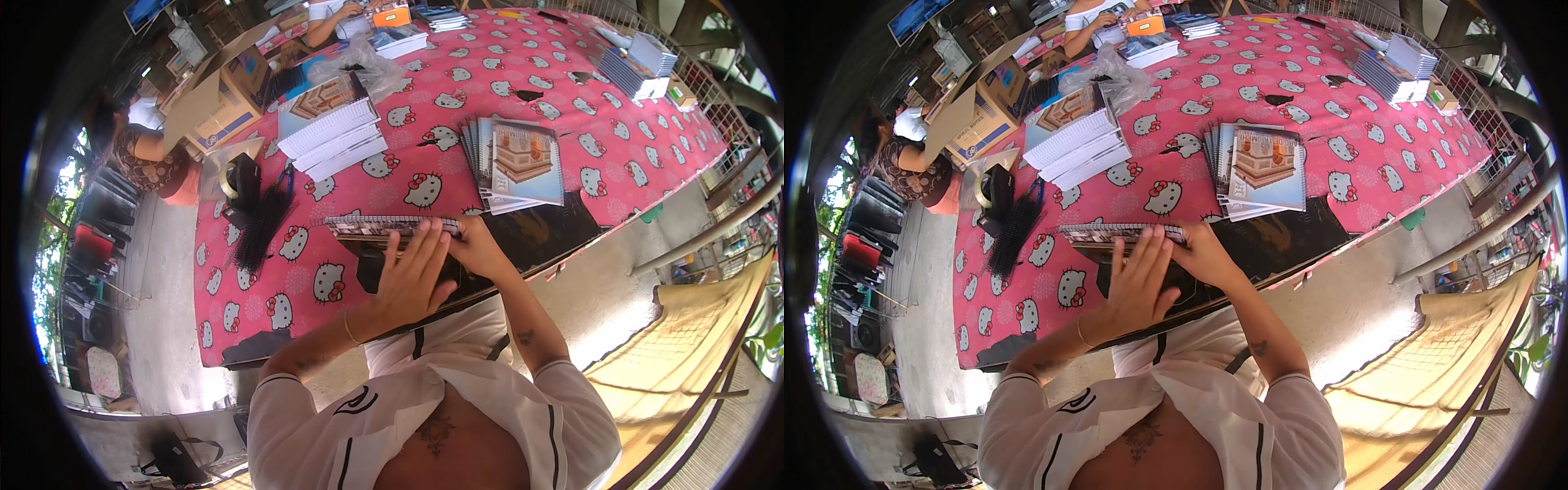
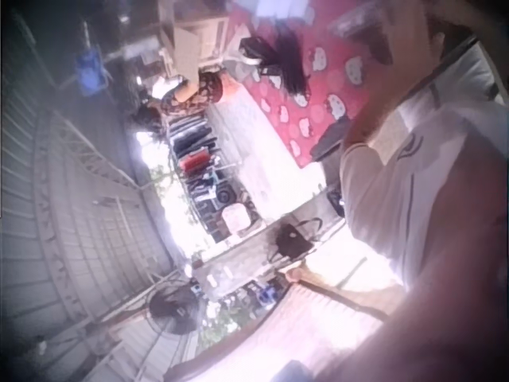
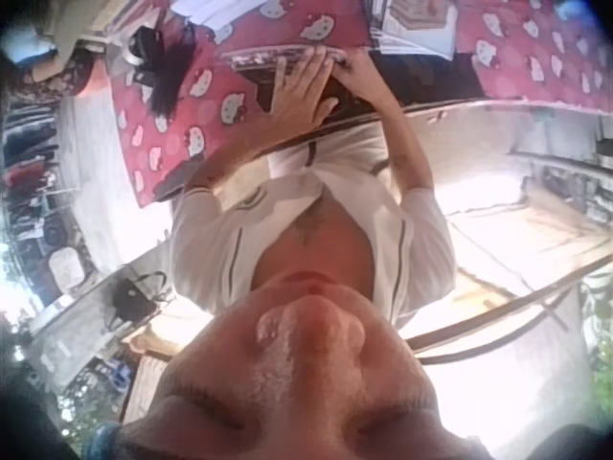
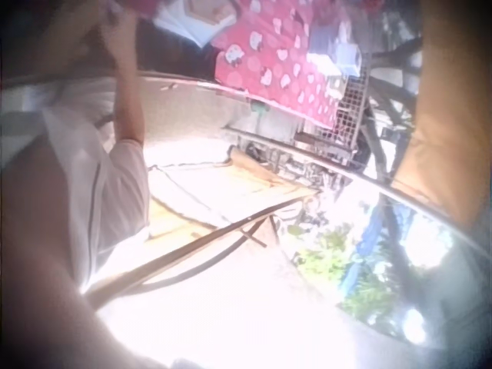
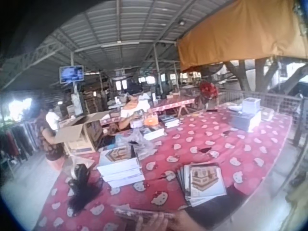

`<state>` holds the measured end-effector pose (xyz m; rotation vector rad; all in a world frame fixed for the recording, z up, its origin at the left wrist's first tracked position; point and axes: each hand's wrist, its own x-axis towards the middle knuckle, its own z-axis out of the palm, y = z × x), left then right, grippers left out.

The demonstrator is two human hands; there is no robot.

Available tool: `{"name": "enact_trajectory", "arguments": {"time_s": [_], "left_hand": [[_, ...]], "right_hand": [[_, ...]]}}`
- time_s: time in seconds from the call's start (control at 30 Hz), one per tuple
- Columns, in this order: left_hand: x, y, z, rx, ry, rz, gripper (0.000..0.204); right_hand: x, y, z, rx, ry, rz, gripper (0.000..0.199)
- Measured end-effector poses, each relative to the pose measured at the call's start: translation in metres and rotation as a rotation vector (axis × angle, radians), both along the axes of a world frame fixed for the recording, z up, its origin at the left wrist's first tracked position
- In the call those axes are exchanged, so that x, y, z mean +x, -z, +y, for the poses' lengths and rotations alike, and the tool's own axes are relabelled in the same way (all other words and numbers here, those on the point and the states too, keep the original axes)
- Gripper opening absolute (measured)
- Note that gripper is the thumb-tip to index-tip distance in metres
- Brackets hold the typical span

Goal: The person is assembling spiral notebooks by hand at a table, sliding metal coils into the punched edges of paper stacks and covers.

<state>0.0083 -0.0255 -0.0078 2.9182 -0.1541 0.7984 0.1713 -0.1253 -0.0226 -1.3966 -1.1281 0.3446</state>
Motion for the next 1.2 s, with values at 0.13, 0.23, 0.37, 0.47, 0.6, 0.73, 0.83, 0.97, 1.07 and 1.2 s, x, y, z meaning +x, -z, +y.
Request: {"name": "enact_trajectory", "arguments": {"time_s": [0.13, 0.23, 0.37, 0.47, 0.6, 0.73, 0.83, 0.97, 1.07, 1.2], "left_hand": [[0.033, -0.051, 0.028, -0.124, -0.074, -0.173, 0.031], [0.035, -0.046, 0.043, -0.203, 0.034, -0.062, 0.021], [0.039, -0.042, 0.041, -0.216, 0.047, -0.152, 0.018], [0.042, -0.039, 0.041, -0.197, 0.059, -0.195, 0.017], [0.036, -0.043, 0.034, -0.205, 0.031, -0.180, 0.016], [0.024, -0.050, 0.025, -0.137, -0.007, -0.168, 0.017], [0.018, -0.065, 0.042, -0.272, 0.057, -0.023, 0.018], [0.030, -0.114, 0.054, -0.399, 0.359, -0.217, 0.021], [0.067, -0.134, 0.142, -0.497, -0.007, -0.384, 0.024], [0.075, -0.071, 0.274, 0.009, -0.287, -0.358, 0.019]], "right_hand": [[-0.002, -0.037, -0.020, -0.223, 0.038, -0.163, 0.023], [0.008, -0.039, -0.035, 0.006, -0.061, 0.184, 0.021], [0.035, -0.051, -0.042, -0.221, -0.052, 0.043, 0.017], [0.044, -0.054, -0.034, -0.152, -0.148, -0.028, 0.010], [0.036, -0.060, -0.026, -0.048, -0.124, -0.284, 0.010], [0.002, -0.045, -0.018, -0.094, 0.307, -0.448, 0.008], [-0.004, -0.044, -0.017, 0.156, 0.008, 0.026, 0.015], [-0.005, -0.052, -0.036, -0.003, 0.070, -0.313, 0.017], [0.012, -0.065, -0.063, 0.075, 0.477, -0.118, 0.020], [0.046, -0.080, -0.056, 0.317, 0.692, -0.442, 0.032]]}}
